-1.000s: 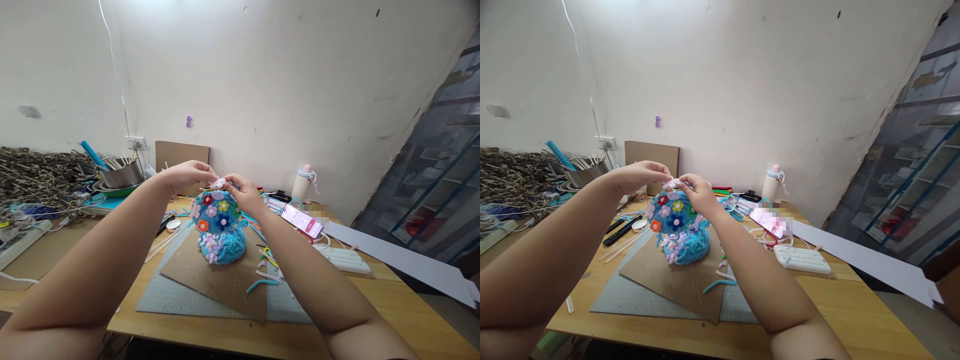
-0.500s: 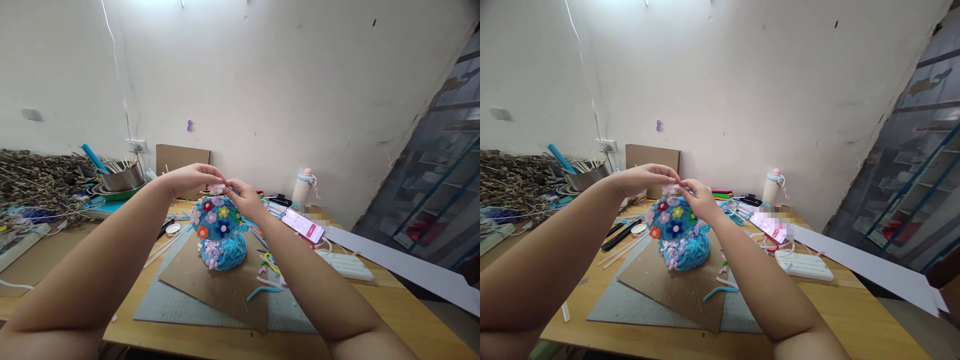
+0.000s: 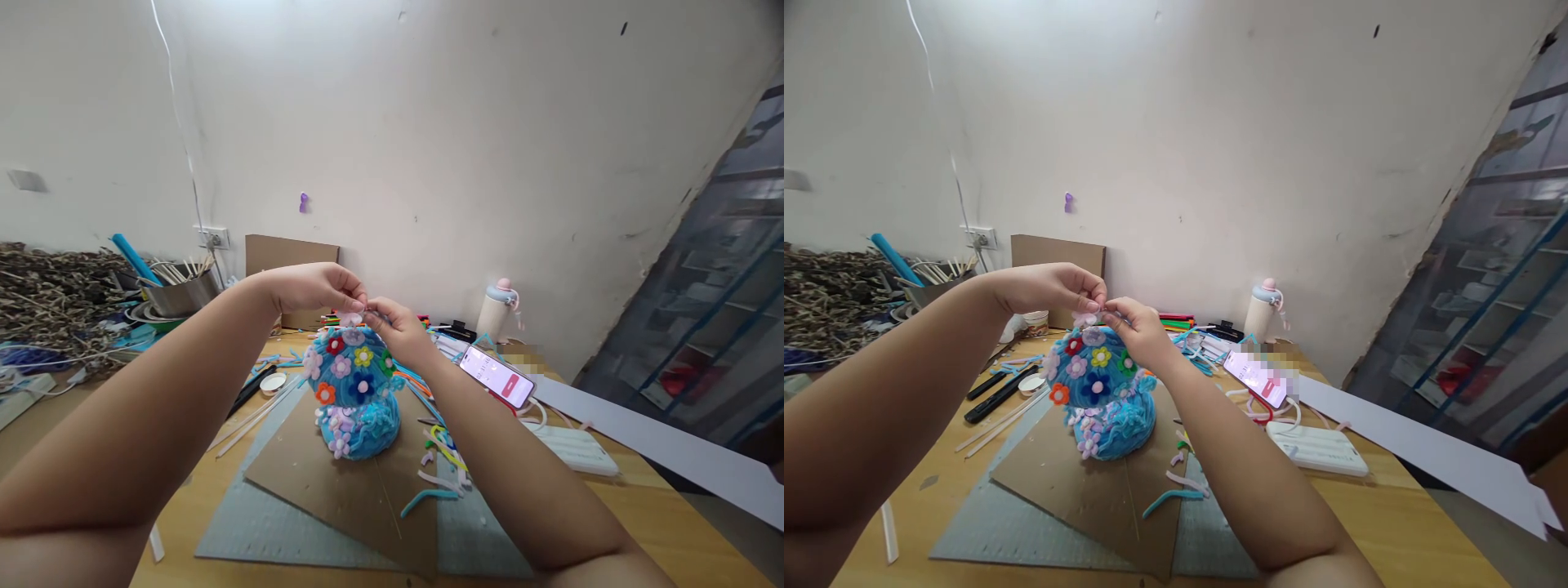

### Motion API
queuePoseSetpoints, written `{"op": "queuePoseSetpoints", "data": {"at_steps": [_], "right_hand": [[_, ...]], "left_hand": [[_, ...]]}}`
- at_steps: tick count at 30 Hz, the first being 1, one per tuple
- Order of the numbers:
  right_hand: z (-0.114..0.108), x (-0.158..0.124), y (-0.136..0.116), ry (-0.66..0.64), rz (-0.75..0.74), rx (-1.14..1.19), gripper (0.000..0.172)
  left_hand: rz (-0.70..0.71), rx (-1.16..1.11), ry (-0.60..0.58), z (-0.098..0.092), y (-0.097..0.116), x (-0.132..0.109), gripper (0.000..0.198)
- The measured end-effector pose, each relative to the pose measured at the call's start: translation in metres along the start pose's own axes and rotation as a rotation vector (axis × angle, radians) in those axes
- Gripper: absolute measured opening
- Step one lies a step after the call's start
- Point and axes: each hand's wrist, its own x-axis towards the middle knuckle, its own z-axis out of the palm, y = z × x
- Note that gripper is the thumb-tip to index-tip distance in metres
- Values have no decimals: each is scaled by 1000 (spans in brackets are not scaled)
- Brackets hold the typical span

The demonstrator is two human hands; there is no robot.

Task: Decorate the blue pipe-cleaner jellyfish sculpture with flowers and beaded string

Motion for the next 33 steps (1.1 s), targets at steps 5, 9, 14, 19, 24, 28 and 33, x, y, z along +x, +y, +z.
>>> {"op": "queuePoseSetpoints", "data": {"at_steps": [5,9,14,19,24,28,33], "right_hand": [[-2,1,2,14,21,32,28],[-2,-1,1,63,47,47,28],[0,-4,0,93,51,29,27],[3,-5,-2,80,35,9,25],[6,-6,-2,96,23,1,24],[6,-6,-2,95,21,-5,23],[7,-6,-3,106,36,-12,23]], "left_hand": [[51,134,174,0,0,-3,18],[187,289,522,19,8,-21,22],[262,748,957,63,6,-39,16],[290,946,1044,82,-6,-39,9],[303,1014,1093,86,-9,-40,7],[290,1085,1096,89,-9,-40,10],[290,1090,1093,91,-8,-37,13]]}}
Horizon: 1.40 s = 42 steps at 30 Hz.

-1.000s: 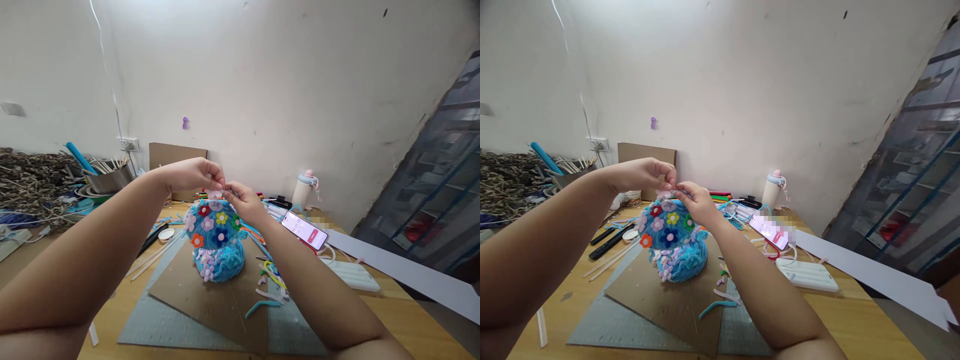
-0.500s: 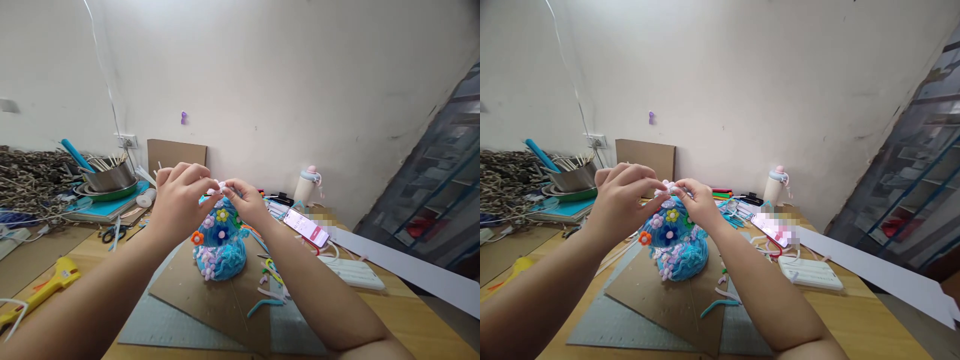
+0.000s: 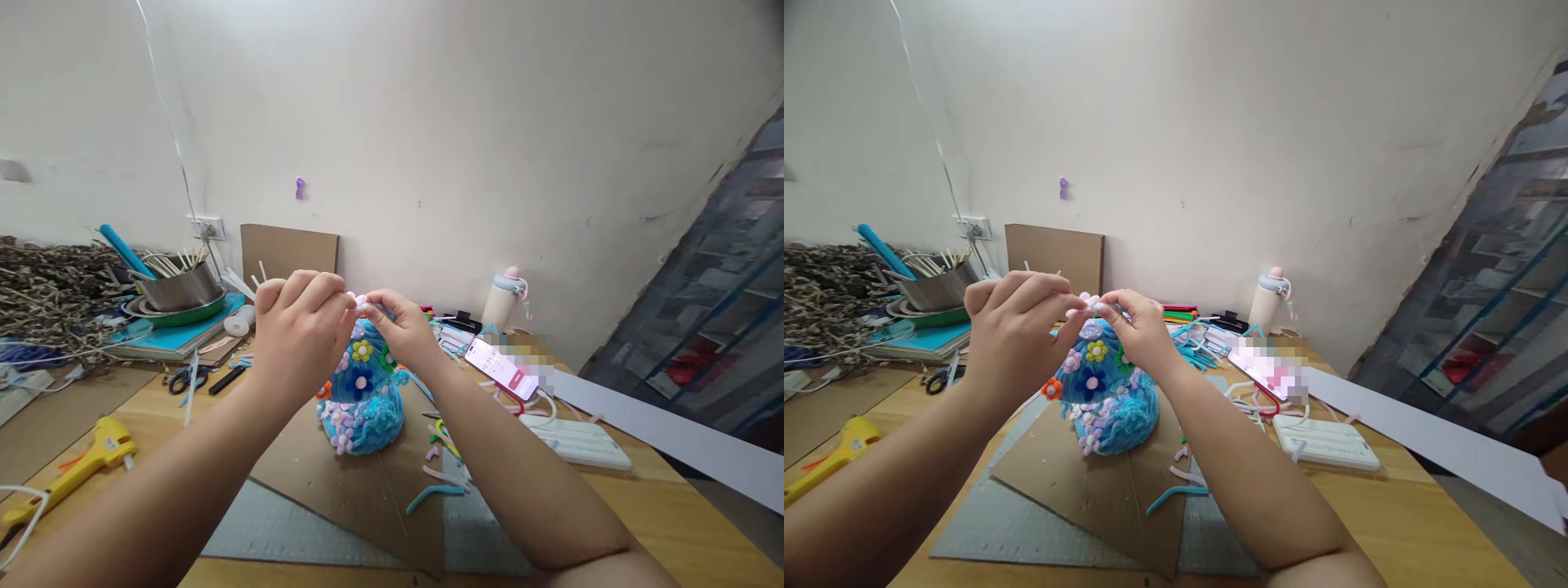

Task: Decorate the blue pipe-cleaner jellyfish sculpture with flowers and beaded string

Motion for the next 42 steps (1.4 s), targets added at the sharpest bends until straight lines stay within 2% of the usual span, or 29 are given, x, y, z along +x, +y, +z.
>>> {"op": "queuePoseSetpoints", "data": {"at_steps": [7,10,12,14,18,25,29,31,33,35,37,42], "right_hand": [[1,0,0,0,7,10,23],[0,-1,1,0,11,27,25],[-1,-1,1,6,10,39,25],[-2,-1,2,12,10,44,25],[-3,-2,1,11,25,35,26],[-2,-1,0,4,13,36,24],[-1,0,2,4,-12,22,24],[-1,0,2,3,-15,25,25],[-2,-1,2,4,-1,34,26],[-2,-1,1,7,19,36,27],[-3,-2,1,9,26,32,27],[-3,-2,0,0,20,34,28]], "left_hand": [[-127,-145,-3,1,1,7,16],[-164,-205,-54,-3,-5,9,11],[-171,-237,-89,-6,-10,9,21],[-157,-247,-95,-8,-17,8,24],[-90,-249,-82,-6,-26,6,8],[-39,-251,-58,1,-30,6,13],[42,-212,-32,0,-32,7,19],[69,-214,-17,0,-33,7,15],[43,-246,-23,-1,-35,6,5],[-23,-288,-47,-1,-37,6,17],[-71,-319,-72,0,-40,6,16],[-50,-345,-108,7,-46,7,9]]}}
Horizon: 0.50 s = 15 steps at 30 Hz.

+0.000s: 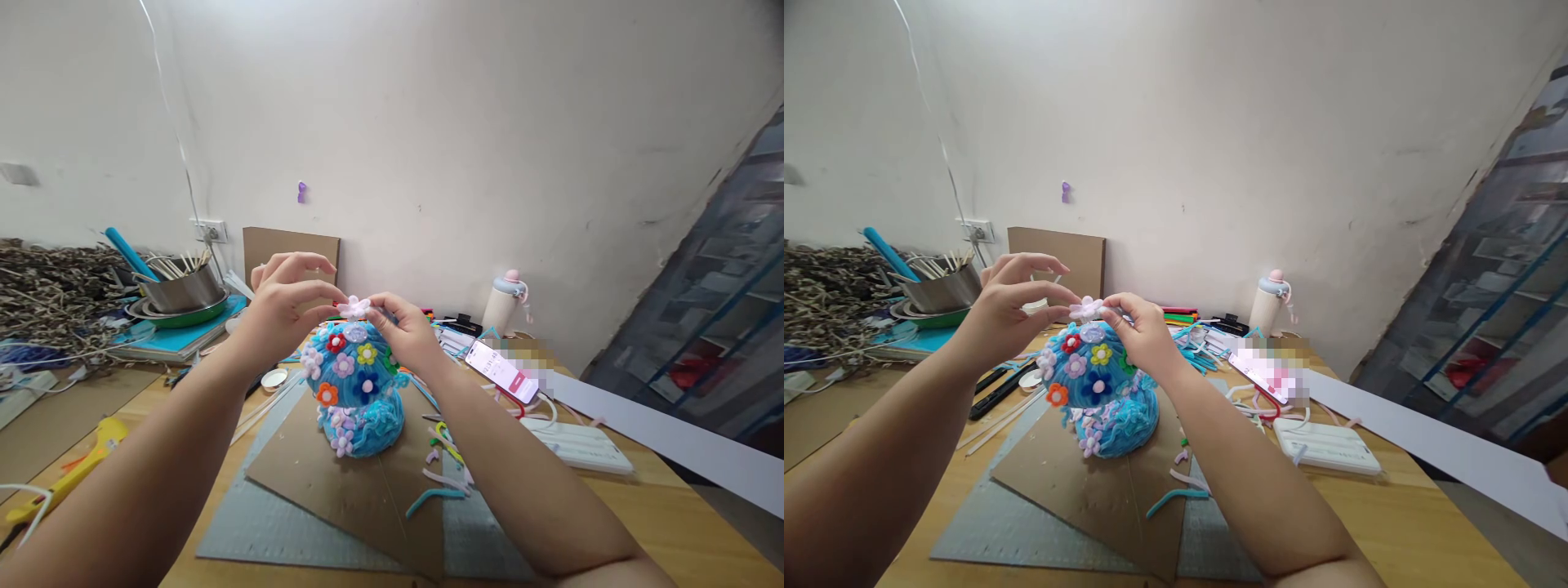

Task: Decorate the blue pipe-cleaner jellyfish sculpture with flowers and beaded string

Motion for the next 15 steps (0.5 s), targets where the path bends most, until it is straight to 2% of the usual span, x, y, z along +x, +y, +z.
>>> {"op": "queuePoseSetpoints", "data": {"at_steps": [6,9,10,13,15], "right_hand": [[2,1,-2,-3,-2,1,28],[-1,0,-2,-13,3,10,30],[-4,-2,-2,-2,-7,6,31],[-17,-16,2,112,5,24,41],[-25,-33,6,247,161,163,49]], "left_hand": [[7,-29,5,2,1,5,18],[-48,-92,6,0,-1,1,10],[-87,-134,18,1,-3,-3,16],[-319,-327,77,12,-18,-30,37],[-598,-510,88,27,-30,-59,44]]}}
